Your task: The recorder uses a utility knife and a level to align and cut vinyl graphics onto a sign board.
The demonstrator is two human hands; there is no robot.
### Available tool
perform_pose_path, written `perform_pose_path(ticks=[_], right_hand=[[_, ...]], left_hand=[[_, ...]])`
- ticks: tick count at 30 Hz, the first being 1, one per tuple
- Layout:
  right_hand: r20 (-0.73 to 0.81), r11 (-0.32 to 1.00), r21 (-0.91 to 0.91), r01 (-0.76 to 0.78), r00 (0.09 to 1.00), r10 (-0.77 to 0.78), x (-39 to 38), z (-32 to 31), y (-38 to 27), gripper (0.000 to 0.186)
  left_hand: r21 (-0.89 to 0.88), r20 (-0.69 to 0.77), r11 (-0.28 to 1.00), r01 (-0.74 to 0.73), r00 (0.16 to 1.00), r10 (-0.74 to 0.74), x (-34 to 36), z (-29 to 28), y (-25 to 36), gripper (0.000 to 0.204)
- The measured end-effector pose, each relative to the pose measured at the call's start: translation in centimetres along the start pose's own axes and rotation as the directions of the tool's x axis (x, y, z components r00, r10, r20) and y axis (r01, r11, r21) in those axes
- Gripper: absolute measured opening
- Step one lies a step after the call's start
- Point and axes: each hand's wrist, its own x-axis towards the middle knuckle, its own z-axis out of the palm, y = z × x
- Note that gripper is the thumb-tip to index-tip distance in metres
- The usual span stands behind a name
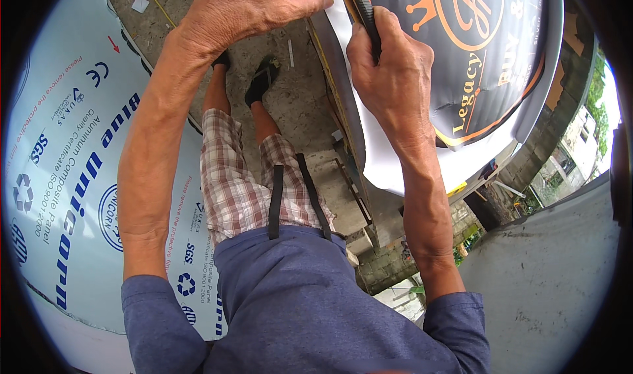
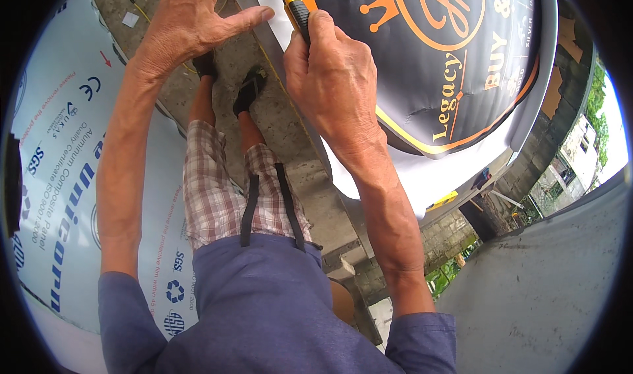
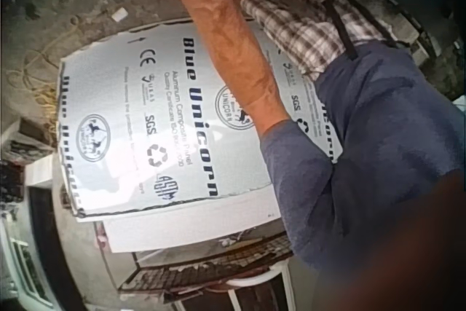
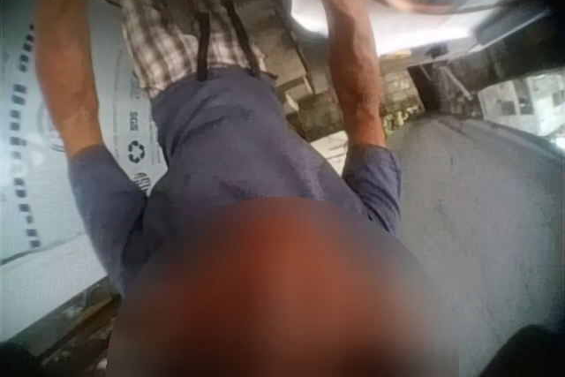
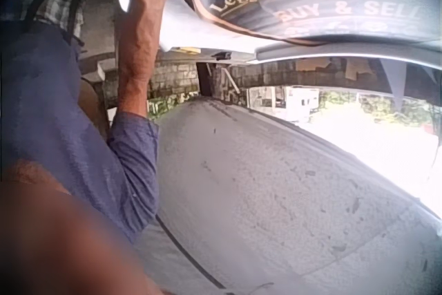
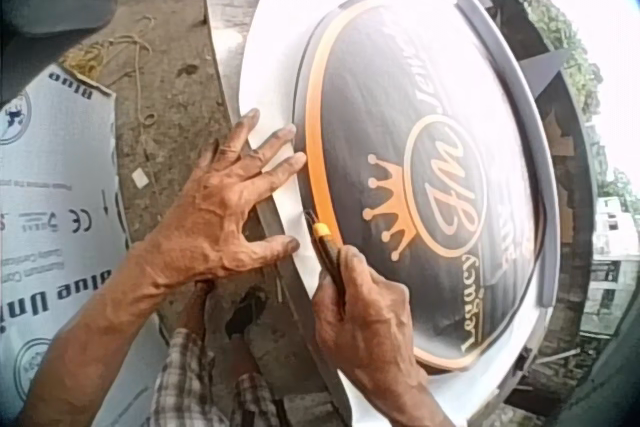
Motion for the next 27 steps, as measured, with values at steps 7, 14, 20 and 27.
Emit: perform_pose_path(ticks=[7,14,20,27], right_hand=[[-0.060,0.998,0.041,0.039,0.998,-0.036,-0.2,0.8,0.9,0.012],[-0.059,0.999,0.045,0.028,0.998,-0.025,-0.5,0.8,1.0,0.013],[-0.062,0.998,0.021,0.054,0.997,-0.053,-0.3,1.0,0.9,0.010],[-0.081,0.996,0.080,0.038,0.996,-0.031,-0.9,1.2,1.1,0.011]], left_hand=[[0.004,-0.006,1.000,-0.009,1.000,0.009,-0.1,0.0,-0.1,0.084],[-0.044,-0.009,0.999,-0.009,1.000,0.008,0.0,-0.1,0.0,0.085],[-0.014,-0.003,1.000,0.002,1.000,-0.002,-0.2,0.1,0.1,0.085],[-0.019,-0.002,1.000,-0.002,1.000,0.002,-0.1,0.1,-0.2,0.085]])
